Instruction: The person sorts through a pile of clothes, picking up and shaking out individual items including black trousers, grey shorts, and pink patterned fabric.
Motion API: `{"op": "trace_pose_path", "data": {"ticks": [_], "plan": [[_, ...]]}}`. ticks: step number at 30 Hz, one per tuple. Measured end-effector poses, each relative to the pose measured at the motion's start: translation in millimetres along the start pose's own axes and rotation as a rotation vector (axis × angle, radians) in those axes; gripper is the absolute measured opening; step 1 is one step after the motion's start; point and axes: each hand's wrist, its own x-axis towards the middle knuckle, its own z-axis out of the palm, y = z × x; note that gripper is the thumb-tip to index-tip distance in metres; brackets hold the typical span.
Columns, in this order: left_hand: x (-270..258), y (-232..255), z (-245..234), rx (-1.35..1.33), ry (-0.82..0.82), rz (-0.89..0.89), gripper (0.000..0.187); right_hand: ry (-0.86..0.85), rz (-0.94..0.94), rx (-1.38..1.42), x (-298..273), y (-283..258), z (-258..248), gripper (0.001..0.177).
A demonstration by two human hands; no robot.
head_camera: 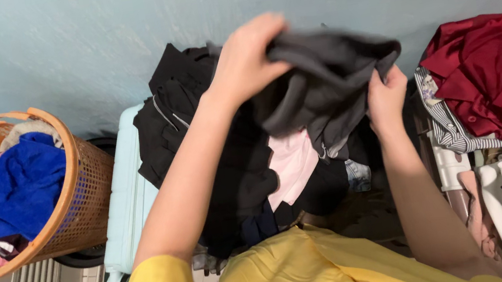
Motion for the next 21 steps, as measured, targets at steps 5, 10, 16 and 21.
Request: {"op": "trace_pose_path", "data": {"ticks": [5,10,16,21], "plan": [[-49,-15,12,-0.032,-0.139,-0.153,0.021,-0.306,0.000,-0.588,-12,-22,6,0.067],[-60,-10,8,-0.059,-0.160,-0.292,0.023,-0.574,-0.230,-0.779,-39,-84,55,0.110],[-56,9,12,-0.093,-0.096,-0.292,0.032,-0.528,-0.407,-0.668,-48,-92,96,0.058],[-82,10,26,0.100,0.191,-0.146,0.052,-0.315,-0.226,-0.309,-32,-94,80,0.026]]}}
